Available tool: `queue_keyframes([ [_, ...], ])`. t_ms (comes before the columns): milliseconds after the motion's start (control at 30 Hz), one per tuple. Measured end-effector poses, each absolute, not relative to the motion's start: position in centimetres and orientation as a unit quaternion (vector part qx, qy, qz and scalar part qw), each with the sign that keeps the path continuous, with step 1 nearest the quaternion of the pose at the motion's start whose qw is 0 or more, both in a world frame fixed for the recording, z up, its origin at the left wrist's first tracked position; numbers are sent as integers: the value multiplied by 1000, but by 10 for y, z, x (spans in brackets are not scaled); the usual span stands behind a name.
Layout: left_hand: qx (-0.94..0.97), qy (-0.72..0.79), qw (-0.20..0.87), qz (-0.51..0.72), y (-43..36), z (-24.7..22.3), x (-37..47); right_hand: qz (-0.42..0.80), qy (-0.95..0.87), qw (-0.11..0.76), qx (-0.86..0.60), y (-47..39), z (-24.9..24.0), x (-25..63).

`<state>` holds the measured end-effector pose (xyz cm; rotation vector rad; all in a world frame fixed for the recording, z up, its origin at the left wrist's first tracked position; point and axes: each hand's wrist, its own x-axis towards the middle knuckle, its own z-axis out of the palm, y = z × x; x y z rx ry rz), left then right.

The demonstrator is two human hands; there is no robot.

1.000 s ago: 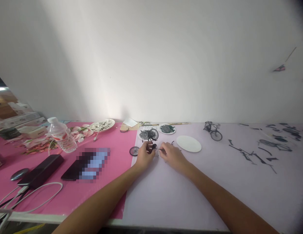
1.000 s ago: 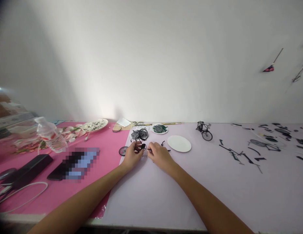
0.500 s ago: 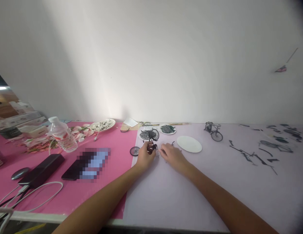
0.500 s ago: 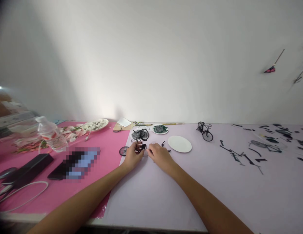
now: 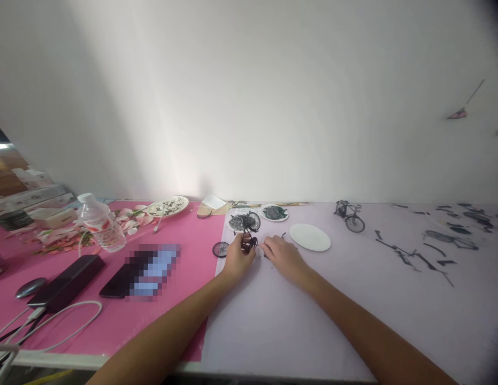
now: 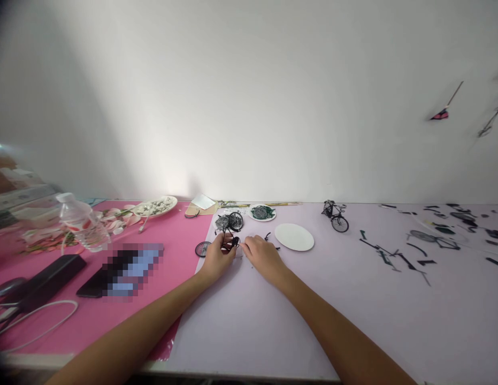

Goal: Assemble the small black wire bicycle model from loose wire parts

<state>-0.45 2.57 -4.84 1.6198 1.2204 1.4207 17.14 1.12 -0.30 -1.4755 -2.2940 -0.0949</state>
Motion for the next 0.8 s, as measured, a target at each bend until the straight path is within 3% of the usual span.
queue_keyframes([
  [300,623,463,315,546,22,-46,-3,36,-818,264,-510,2,-1,170],
  [800,624,476,315,534,23,-47,-2,57,-824,227,-515,6,-2,172],
])
